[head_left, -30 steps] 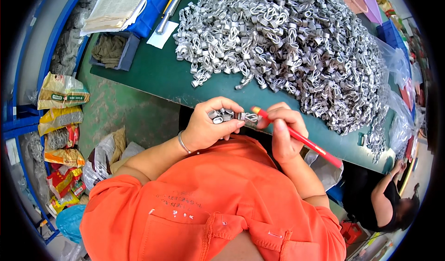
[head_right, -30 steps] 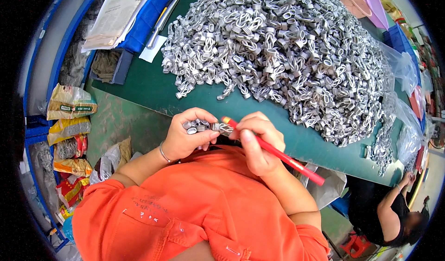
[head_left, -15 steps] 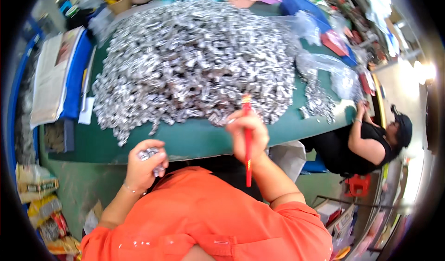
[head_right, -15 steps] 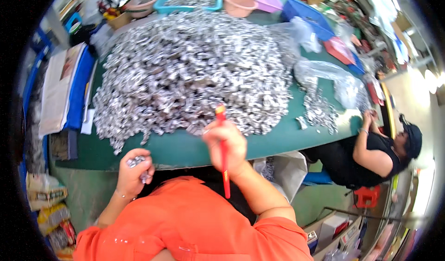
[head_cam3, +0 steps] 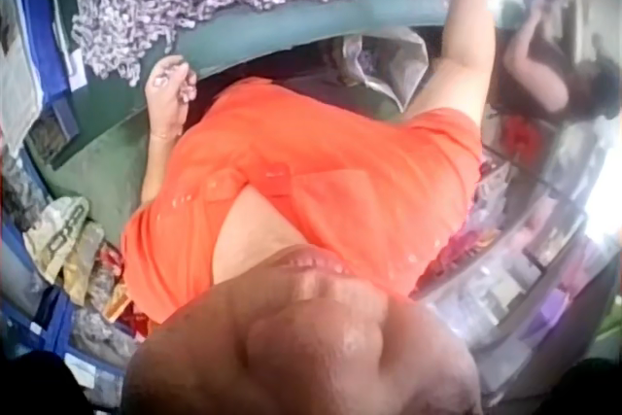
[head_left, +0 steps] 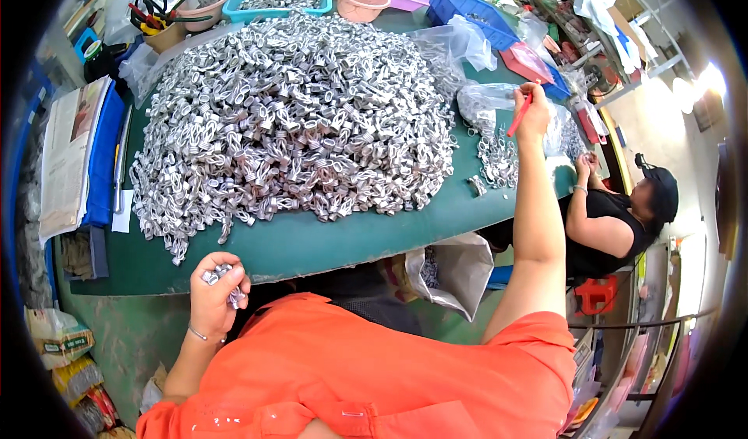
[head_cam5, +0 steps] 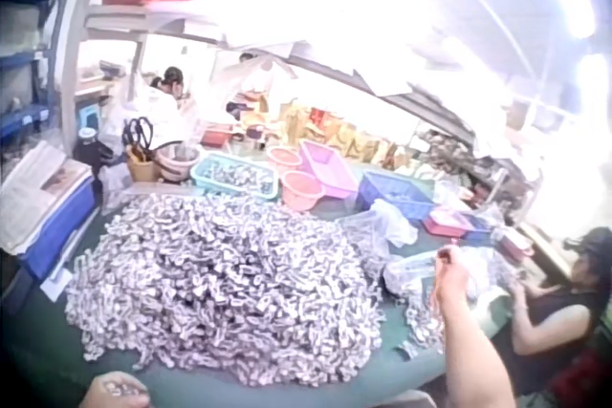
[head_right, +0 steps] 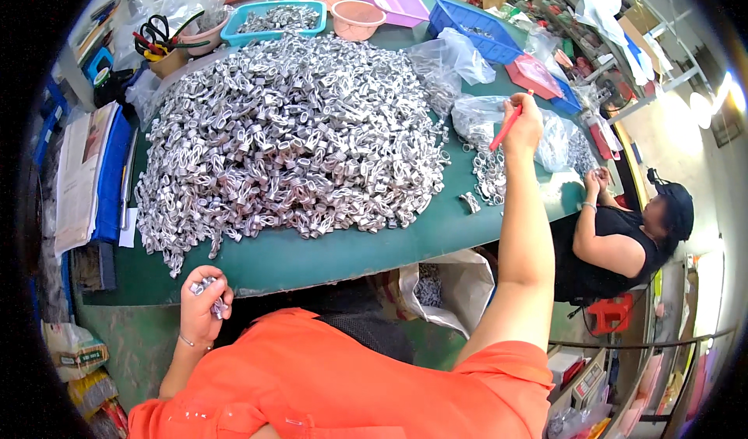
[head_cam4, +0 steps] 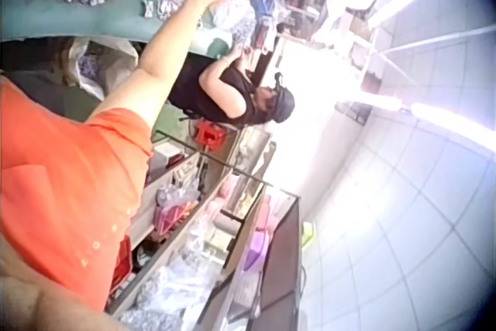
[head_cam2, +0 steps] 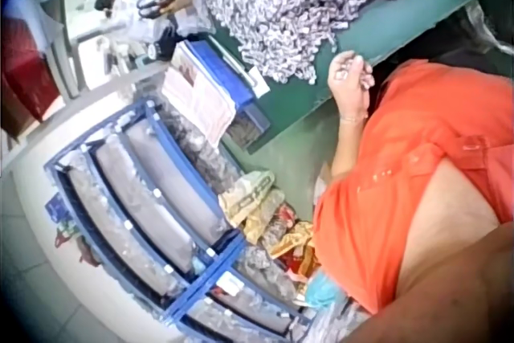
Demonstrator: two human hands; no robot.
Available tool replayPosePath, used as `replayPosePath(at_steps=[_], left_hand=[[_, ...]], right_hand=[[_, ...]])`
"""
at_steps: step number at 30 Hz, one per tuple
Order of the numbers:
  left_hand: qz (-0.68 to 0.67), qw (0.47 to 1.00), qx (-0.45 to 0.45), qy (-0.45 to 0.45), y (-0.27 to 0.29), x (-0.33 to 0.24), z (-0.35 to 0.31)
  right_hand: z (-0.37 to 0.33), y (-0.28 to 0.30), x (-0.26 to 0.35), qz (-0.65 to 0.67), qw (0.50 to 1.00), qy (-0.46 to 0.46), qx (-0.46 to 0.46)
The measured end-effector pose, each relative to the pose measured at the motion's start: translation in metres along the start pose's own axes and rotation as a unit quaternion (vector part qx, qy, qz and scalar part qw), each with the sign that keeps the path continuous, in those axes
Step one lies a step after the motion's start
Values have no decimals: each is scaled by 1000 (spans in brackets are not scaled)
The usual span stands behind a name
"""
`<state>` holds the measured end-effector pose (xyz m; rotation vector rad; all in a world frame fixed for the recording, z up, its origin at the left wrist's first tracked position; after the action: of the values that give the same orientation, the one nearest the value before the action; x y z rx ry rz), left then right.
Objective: The person picks up metal clips from a pile on a workbench and connects them together by hand using a pencil to guide and position the pieces.
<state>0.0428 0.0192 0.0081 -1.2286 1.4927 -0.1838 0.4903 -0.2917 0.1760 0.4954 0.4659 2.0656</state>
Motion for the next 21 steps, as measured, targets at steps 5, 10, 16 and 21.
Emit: replayPosePath(at_steps=[5, 10, 16, 21], left_hand=[[12, 999, -45, -28, 15, -3, -12], [8, 1000, -24, 10, 13, -3, 1], [-14, 997, -66, -43, 38, -10, -4], [-21, 995, -77, -67, 44, -18, -5]], right_hand=[[-9, -41, 17, 43, 977, 128, 166], [-22, -53, -89, 24, 970, 49, 239], [-54, 23, 141, 317, 939, 107, 81], [-196, 70, 343, 428, 730, 488, 215]])
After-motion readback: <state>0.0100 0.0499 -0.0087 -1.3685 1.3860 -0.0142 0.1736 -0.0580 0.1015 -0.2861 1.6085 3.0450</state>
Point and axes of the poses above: each hand's wrist, its own z-axis towards the middle knuckle, its own y-axis out of the back of the hand, x = y × z, the point moved 6 cm from there along z, towards the middle knuckle, and after that the axes turned 14 degrees about -z, right-handed, at the moved point
